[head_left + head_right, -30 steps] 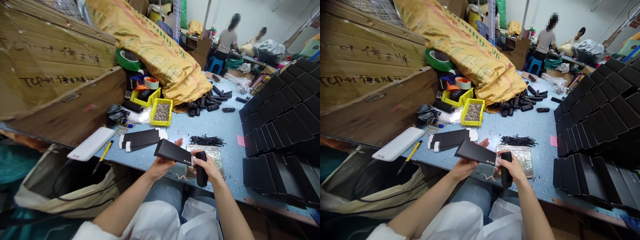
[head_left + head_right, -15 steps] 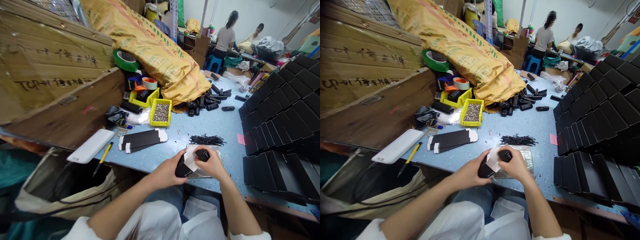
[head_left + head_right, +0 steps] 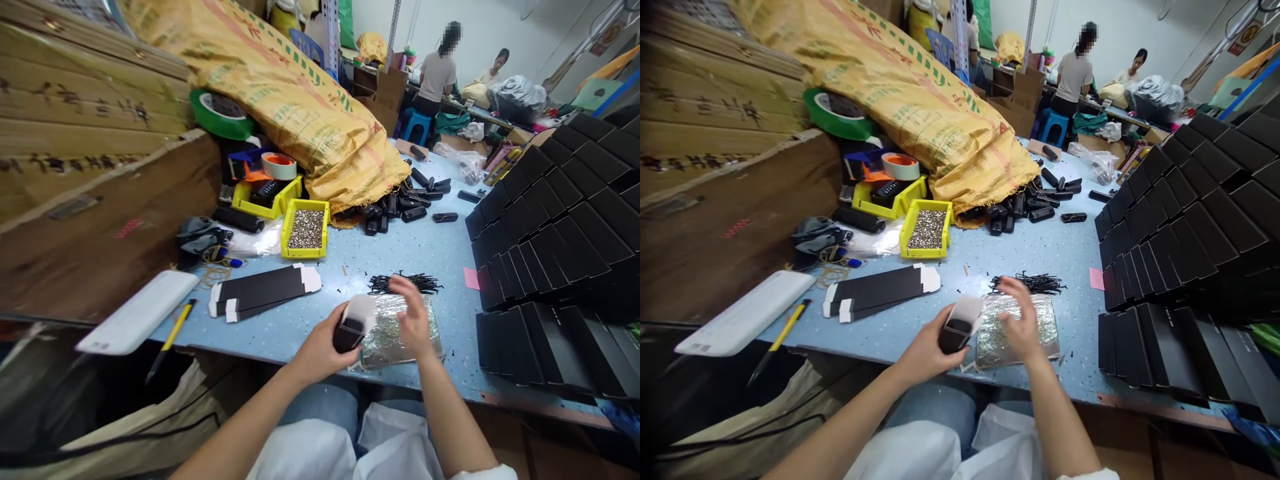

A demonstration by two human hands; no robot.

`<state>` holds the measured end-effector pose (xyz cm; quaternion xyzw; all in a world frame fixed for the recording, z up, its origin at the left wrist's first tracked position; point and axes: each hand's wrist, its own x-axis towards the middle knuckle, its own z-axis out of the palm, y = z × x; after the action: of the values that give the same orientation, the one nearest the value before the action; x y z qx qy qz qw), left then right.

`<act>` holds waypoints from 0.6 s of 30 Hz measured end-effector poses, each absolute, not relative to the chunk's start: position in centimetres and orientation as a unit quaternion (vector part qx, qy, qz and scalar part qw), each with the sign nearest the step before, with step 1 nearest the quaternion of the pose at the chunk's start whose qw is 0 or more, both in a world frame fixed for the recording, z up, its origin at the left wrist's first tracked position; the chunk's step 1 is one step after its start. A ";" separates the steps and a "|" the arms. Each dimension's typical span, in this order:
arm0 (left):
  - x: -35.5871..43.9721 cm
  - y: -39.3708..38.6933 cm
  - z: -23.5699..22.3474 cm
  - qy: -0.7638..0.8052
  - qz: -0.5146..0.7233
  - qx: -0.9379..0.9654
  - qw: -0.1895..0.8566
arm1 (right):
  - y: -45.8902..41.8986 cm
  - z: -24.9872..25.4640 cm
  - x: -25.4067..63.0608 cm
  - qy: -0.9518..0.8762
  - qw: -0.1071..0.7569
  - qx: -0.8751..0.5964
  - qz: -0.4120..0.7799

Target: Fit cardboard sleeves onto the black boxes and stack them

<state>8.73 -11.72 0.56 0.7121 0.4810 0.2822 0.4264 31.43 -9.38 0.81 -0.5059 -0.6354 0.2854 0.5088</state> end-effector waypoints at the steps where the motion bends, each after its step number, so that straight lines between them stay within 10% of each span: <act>1: 8.3 -11.6 0.1 0.492 0.297 0.706 0.414 | -8.2 0.2 34.0 -0.630 0.474 -0.563 0.249; 9: 7.4 -10.6 -1.3 0.542 0.269 0.707 0.366 | 0.4 -3.7 45.7 -0.682 0.279 -0.657 0.159; 18: 8.2 -10.6 -1.7 0.526 0.272 0.728 0.346 | -4.4 -2.5 45.0 -0.661 0.300 -0.667 0.171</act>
<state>8.23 -10.59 -1.66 0.7276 0.5259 0.2720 0.3464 44.98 -4.45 -2.48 -0.6667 -0.6606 0.1714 0.2995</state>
